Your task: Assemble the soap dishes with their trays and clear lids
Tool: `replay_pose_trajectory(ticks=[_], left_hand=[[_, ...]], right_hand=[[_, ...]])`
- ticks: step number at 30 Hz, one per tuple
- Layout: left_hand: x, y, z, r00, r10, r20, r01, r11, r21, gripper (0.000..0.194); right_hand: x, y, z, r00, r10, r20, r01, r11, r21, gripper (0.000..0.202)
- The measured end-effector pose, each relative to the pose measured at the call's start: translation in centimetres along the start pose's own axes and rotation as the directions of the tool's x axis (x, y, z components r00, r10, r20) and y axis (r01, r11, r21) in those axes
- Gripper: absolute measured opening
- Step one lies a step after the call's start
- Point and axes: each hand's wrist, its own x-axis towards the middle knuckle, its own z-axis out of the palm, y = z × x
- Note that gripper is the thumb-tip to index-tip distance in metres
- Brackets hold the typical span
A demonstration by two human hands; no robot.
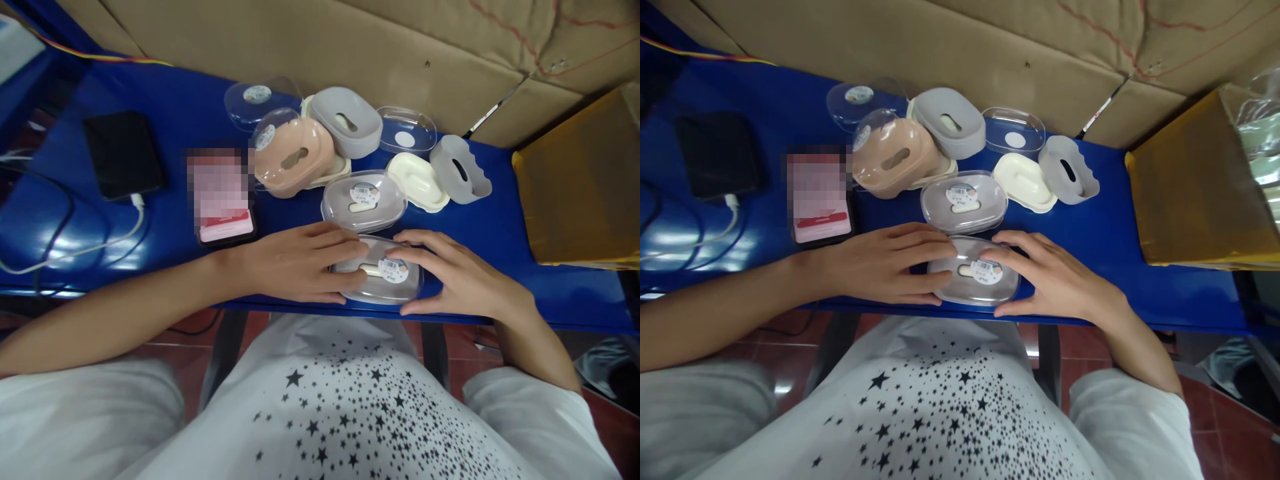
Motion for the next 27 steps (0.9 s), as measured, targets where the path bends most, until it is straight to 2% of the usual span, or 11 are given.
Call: replay_pose_trajectory(ticks=[7,16,23,27], left_hand=[[0.4,0.2,-0.1,0.999,-0.002,-0.037,0.000,0.999,-0.054,0.025],[0.5,0.3,-0.3,0.999,-0.025,-0.028,0.025,0.999,-0.032,0.024],[0.5,0.2,-0.2,1.000,-0.014,-0.015,0.014,1.000,-0.012,0.020],[0.4,0.2,-0.8,0.999,-0.038,0.007,0.038,0.999,0.002,0.020]], right_hand=[[0.3,-0.7,0.3,0.997,-0.068,-0.037,0.064,0.995,-0.078,0.070],[0.7,-0.5,0.9,0.996,-0.076,-0.039,0.074,0.995,-0.067,0.074],[0.9,-0.2,1.6,0.974,-0.196,-0.112,0.181,0.975,-0.132,0.066],[1.1,0.4,2.5,0.949,-0.263,-0.175,0.237,0.959,-0.154,0.056]])
